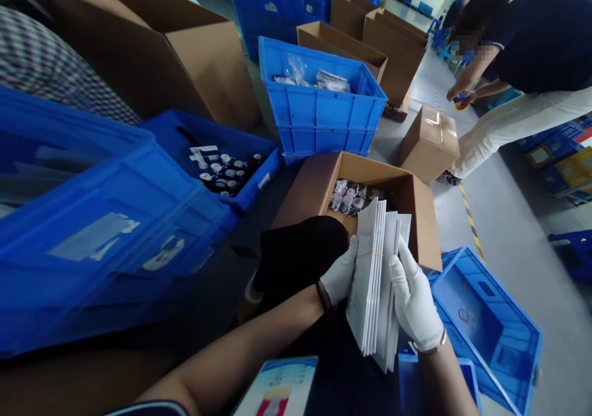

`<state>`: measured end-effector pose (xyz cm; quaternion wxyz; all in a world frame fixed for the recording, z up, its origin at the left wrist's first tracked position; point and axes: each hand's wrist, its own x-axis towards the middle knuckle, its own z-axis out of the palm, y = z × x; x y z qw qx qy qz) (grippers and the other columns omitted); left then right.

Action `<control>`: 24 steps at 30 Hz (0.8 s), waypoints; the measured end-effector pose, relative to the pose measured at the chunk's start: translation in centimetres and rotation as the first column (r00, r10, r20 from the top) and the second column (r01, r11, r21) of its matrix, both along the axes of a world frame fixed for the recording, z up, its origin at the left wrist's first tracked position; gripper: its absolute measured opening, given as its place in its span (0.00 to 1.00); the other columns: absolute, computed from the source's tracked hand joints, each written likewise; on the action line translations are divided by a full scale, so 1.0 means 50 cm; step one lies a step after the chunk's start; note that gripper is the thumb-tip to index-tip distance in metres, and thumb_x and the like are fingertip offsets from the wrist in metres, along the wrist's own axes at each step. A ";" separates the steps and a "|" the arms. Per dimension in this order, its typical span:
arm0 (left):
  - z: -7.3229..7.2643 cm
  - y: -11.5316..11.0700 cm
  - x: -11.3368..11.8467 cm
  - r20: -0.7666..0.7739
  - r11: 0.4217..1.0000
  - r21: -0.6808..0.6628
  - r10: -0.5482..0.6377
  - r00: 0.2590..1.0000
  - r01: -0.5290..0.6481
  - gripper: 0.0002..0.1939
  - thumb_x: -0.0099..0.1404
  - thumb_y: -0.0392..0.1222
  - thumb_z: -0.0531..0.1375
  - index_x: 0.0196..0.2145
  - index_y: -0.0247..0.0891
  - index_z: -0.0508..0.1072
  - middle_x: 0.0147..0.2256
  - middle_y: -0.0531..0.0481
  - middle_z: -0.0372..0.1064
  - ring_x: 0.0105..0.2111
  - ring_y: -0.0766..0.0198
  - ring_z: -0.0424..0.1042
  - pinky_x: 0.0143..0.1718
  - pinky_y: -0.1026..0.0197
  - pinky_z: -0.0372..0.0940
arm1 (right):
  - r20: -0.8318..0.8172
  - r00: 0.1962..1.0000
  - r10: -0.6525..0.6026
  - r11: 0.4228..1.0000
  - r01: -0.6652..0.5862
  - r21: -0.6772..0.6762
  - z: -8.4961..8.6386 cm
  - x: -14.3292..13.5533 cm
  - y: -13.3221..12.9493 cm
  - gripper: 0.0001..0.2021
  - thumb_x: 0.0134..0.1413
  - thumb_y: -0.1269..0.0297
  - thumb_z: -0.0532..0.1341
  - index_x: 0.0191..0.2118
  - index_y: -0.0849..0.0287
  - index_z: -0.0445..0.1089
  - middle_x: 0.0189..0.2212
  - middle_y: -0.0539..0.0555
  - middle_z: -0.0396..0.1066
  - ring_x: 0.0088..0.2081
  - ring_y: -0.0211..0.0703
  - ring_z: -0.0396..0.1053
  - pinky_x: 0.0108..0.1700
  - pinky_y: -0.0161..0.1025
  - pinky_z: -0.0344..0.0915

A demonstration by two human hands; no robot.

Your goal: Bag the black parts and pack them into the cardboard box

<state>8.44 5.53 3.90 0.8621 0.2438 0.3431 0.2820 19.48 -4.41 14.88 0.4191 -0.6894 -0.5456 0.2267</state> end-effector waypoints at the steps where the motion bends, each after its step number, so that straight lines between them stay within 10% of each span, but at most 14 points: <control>1: 0.004 0.000 0.001 -0.028 1.000 -0.005 -0.006 1.000 0.006 0.28 0.68 0.59 0.58 0.50 0.31 0.77 0.43 0.38 0.77 0.58 0.46 0.68 0.66 0.50 0.55 | -0.007 1.000 0.011 1.000 -0.011 0.004 0.001 0.001 0.000 0.27 0.72 0.54 0.49 0.71 0.55 0.54 0.69 0.55 0.54 0.70 0.49 0.49 0.72 0.52 0.49; 10: 0.009 0.002 0.003 -0.100 0.997 -0.071 -0.036 0.994 0.029 0.22 0.65 0.58 0.61 0.32 0.33 0.77 0.26 0.46 0.72 0.28 0.58 0.71 0.45 0.52 0.69 | -0.036 0.997 -0.073 0.997 0.073 -0.017 -0.009 -0.002 -0.003 0.27 0.72 0.55 0.48 0.72 0.54 0.50 0.69 0.54 0.54 0.70 0.46 0.51 0.72 0.50 0.49; 14: -0.004 0.001 0.005 -0.072 0.999 0.042 -0.026 0.997 0.029 0.28 0.65 0.64 0.58 0.34 0.32 0.78 0.28 0.44 0.74 0.34 0.56 0.73 0.53 0.52 0.66 | -0.018 1.000 -0.004 1.000 0.005 0.010 -0.003 -0.009 -0.004 0.23 0.71 0.56 0.50 0.66 0.53 0.63 0.64 0.54 0.64 0.66 0.46 0.60 0.69 0.48 0.56; 24: 0.038 0.000 -0.007 -0.119 0.988 0.108 -0.099 0.988 0.112 0.41 0.68 0.69 0.46 0.50 0.28 0.77 0.38 0.38 0.78 0.44 0.51 0.75 0.59 0.51 0.63 | 0.080 0.996 -0.026 0.997 0.032 -0.068 0.024 -0.026 0.000 0.33 0.62 0.48 0.62 0.69 0.53 0.58 0.64 0.56 0.63 0.64 0.54 0.62 0.67 0.53 0.59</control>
